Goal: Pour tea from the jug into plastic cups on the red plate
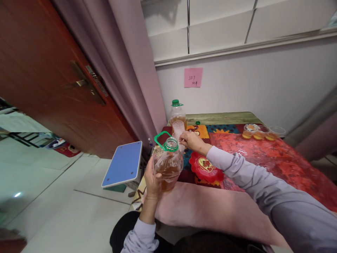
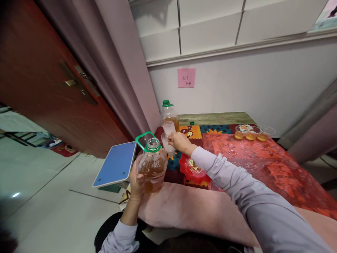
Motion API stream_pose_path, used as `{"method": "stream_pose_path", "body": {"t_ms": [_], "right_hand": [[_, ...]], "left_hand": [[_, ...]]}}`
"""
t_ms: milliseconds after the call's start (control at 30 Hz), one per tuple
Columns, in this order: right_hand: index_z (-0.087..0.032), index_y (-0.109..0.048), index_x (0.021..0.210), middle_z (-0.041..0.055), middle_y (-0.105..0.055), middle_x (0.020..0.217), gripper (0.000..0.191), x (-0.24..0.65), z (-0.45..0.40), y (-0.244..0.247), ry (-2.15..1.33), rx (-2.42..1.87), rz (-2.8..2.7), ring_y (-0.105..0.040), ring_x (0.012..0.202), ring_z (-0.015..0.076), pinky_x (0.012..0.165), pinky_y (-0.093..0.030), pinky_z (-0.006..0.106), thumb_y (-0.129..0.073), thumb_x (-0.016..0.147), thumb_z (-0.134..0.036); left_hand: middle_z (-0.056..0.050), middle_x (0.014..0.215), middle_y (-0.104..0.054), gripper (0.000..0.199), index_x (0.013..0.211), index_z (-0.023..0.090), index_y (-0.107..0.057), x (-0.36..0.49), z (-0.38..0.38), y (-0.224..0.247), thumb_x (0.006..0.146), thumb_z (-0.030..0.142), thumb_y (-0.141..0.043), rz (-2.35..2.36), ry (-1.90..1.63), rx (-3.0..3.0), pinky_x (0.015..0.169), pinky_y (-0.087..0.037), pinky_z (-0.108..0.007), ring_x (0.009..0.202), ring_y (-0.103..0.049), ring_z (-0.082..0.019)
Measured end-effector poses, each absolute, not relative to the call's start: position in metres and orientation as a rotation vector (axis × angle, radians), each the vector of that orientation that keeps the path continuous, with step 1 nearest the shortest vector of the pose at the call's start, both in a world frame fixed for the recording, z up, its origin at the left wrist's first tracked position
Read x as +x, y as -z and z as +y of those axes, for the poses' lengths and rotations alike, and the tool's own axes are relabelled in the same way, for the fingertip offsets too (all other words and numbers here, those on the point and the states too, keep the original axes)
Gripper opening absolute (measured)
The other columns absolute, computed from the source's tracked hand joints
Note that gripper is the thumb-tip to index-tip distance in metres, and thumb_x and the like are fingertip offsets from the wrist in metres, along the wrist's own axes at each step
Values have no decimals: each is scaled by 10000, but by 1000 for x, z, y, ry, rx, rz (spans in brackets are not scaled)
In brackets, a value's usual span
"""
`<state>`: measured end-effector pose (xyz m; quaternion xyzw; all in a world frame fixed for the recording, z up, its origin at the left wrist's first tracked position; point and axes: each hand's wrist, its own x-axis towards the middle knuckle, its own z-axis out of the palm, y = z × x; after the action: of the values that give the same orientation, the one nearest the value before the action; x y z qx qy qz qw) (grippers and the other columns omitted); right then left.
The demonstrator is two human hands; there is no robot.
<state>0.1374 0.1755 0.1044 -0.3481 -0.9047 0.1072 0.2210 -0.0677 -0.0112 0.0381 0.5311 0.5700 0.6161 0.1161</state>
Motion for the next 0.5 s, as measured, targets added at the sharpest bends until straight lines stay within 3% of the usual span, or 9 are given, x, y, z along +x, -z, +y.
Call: {"method": "stream_pose_path", "body": {"t_ms": [200, 333, 500], "right_hand": [[-200, -792, 965, 75, -787, 1018, 65, 148, 164, -122, -328, -864, -2356, -726, 955, 204, 877, -518, 286, -730, 986, -201], [-263, -788, 1031, 68, -787, 1070, 174, 191, 137, -131, -233, -829, -2066, -732, 1009, 239, 921, -540, 341, -635, 1053, -342], [-267, -782, 1002, 71, -784, 991, 206, 251, 104, -81, -217, -1103, -2010, -736, 888, 252, 753, -536, 349, -596, 1050, -341]], "left_hand": [[-257, 1454, -661, 1227, 1478, 121, -601, -67, -10, -38, 705, 1060, -438, 1675, -1768, 1554, 1160, -493, -586, 1353, -636, -452], [-253, 1441, -670, 1238, 1483, 122, -599, -63, -10, -41, 697, 1064, -438, 1688, -1765, 1554, 1174, -475, -577, 1357, -636, -441], [-250, 1446, -669, 1241, 1480, 118, -603, -57, -9, -48, 699, 1066, -429, 1706, -1715, 1613, 1184, -466, -552, 1368, -629, -426]]}}
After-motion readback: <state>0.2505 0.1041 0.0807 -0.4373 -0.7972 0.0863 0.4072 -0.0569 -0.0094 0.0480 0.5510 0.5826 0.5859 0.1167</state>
